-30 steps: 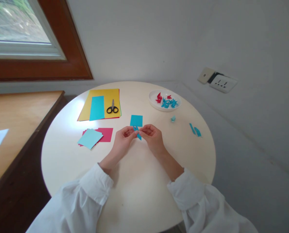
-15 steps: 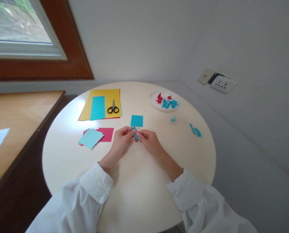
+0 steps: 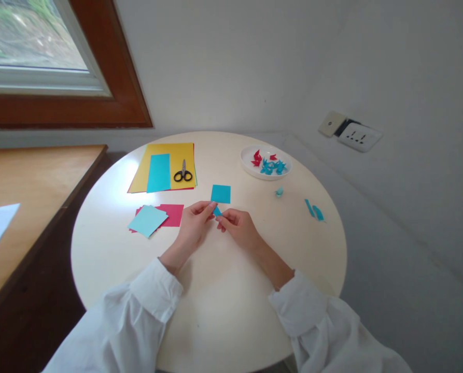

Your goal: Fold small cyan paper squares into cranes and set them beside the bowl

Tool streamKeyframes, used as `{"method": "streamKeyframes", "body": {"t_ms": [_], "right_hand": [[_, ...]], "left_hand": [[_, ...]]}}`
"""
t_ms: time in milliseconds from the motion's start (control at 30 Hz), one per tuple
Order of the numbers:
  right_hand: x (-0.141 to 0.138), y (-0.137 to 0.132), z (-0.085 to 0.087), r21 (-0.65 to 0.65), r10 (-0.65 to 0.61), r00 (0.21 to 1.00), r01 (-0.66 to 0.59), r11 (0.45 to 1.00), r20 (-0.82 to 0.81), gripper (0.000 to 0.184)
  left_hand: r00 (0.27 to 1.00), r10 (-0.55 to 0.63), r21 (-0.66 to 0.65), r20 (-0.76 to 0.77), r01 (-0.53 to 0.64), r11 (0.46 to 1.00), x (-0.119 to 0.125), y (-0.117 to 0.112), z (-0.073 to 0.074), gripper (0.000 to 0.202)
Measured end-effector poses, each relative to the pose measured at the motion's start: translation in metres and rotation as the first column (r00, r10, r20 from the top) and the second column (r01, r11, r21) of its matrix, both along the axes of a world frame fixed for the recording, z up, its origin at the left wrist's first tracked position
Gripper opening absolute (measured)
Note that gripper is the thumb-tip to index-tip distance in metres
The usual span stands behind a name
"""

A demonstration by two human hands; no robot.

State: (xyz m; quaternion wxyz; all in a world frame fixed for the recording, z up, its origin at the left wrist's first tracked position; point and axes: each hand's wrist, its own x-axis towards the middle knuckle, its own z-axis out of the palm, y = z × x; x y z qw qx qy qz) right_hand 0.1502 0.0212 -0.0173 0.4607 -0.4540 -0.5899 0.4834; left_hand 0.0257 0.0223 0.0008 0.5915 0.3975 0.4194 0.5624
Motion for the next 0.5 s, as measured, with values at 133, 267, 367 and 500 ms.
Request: {"method": "streamKeyframes", "body": {"t_ms": [133, 267, 367, 500], "right_hand": [[-0.0007, -0.0003, -0.0008, 0.007, 0.008, 1.000, -0.008, 1.000, 0.007, 0.027], [-0.0011, -0.0008, 0.0020, -0.009, 0.022, 1.000, -0.022, 1.000, -0.009, 0.026], [-0.0010, -0.0015, 0.0048, -0.018, 0.035, 0.999, -0.035, 0.999, -0.016, 0.025], [-0.0016, -0.0020, 0.0063, -0.013, 0.045, 0.999, -0.045, 0.999, -0.020, 0.023]], "left_hand": [[1.000, 0.024, -0.034, 0.020, -0.024, 0.999, -0.0024, 0.0016, -0.0014, 0.021], [0.997, 0.031, -0.050, 0.064, -0.028, 0.998, -0.0034, 0.0026, -0.0050, 0.018], [0.995, 0.024, -0.051, 0.092, -0.020, 0.999, -0.0034, 0.0029, -0.0058, 0.017], [0.994, 0.065, -0.051, 0.089, -0.060, 0.997, -0.0028, 0.0021, -0.0028, 0.015]]}}
